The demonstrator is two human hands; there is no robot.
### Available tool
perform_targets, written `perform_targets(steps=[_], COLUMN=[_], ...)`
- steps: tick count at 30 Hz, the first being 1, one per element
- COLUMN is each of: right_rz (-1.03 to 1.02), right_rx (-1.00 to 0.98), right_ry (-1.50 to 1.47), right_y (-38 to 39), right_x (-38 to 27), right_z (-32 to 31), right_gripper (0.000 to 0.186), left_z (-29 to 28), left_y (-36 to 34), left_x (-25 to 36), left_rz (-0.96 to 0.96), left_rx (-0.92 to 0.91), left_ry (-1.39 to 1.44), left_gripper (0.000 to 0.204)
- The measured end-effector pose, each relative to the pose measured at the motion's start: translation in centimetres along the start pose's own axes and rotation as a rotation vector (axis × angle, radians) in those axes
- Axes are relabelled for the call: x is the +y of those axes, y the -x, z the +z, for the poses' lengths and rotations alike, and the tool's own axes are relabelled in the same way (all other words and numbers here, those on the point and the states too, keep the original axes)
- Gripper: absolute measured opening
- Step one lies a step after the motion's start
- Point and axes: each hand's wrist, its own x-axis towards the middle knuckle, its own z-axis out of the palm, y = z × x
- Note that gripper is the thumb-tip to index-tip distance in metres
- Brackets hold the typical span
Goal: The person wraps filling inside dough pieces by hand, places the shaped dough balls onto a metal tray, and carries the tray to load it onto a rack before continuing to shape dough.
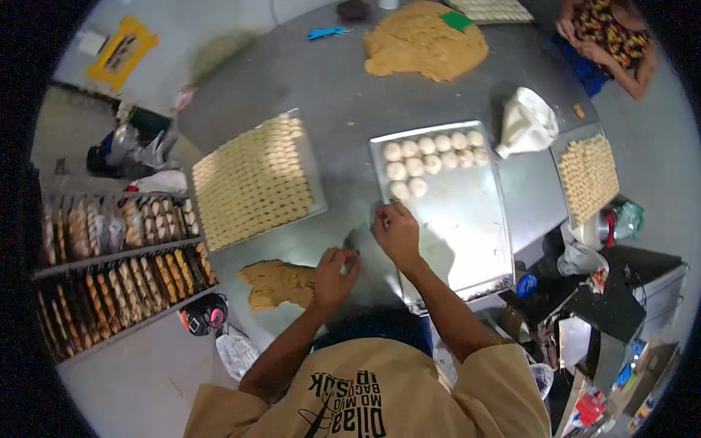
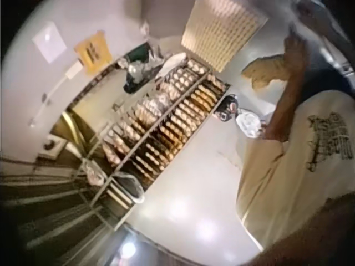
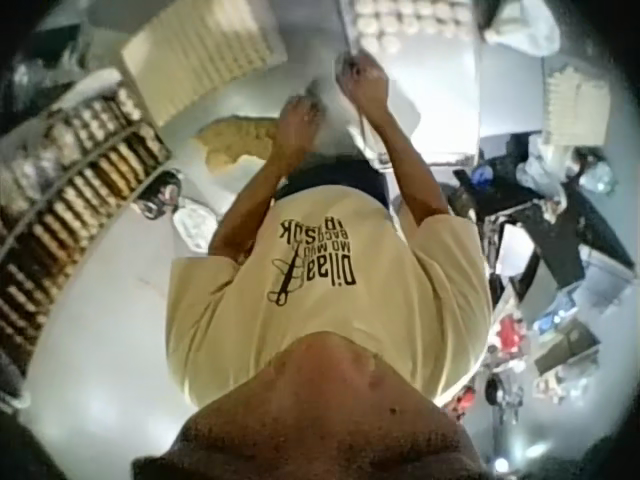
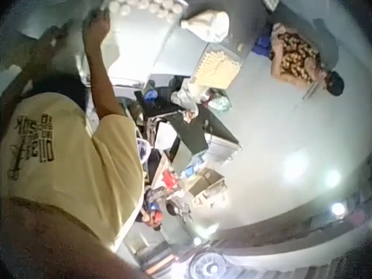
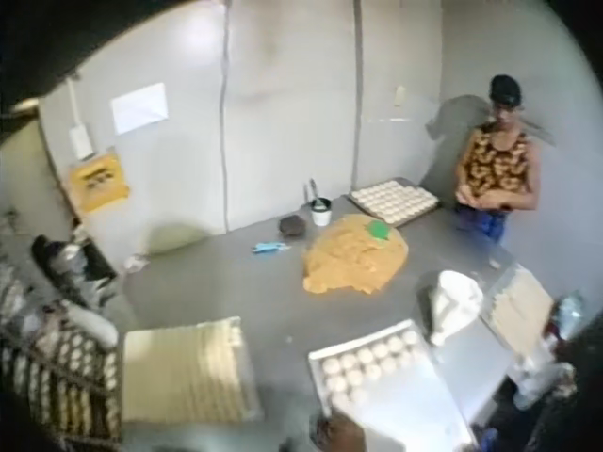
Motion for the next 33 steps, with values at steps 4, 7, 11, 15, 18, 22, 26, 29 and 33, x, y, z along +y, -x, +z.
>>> perform_targets(steps=[4, 7, 11, 15, 18, 22, 26, 29, 33], right_rz=[-0.129, -0.308, -0.372, -0.612, -0.65, -0.373, -0.143, -0.162, -0.378], right_rx=[-0.22, -0.147, -0.155, -0.105, -0.086, -0.026, -0.187, -0.314, -0.33], right_ry=[0.023, 0.071, 0.212, 0.413, 0.643, 0.39, -0.205, -0.313, -0.217], right_y=[-2.6, -7.5, -15.1, -19.5, -21.1, -17.5, -7.4, 1.7, 9.6], right_x=[-6.0, -7.0, -10.4, -11.6, -10.7, -11.2, -13.1, -14.6, -17.0], right_z=[8.7, 15.6, 22.7, 26.6, 26.5, 24.1, 18.2, 10.3, 2.5], right_gripper=[0.015, 0.017, 0.022, 0.031, 0.034, 0.033, 0.023, 0.018, 0.037], left_z=[-7.3, -12.4, -16.4, -18.3, -18.9, -17.9, -16.0, -15.6, -14.5], left_y=[8.5, 11.1, 14.3, 15.2, 13.5, 11.5, 10.0, 5.7, 4.4], left_x=[-2.8, -3.4, -6.4, -8.5, -8.2, -6.9, -8.0, -4.8, -3.0], left_rz=[-0.203, -0.274, -0.29, -0.501, -0.506, -0.48, -0.639, -0.955, -0.965], left_rx=[-0.04, 0.1, 0.227, 0.425, 0.478, 0.479, 0.335, 0.157, -0.066], left_ry=[0.043, 0.059, -0.01, -0.03, -0.011, 0.024, 0.448, 1.004, 1.394], left_gripper=[0.017, 0.014, 0.012, 0.011, 0.009, 0.012, 0.017, 0.021, 0.025])
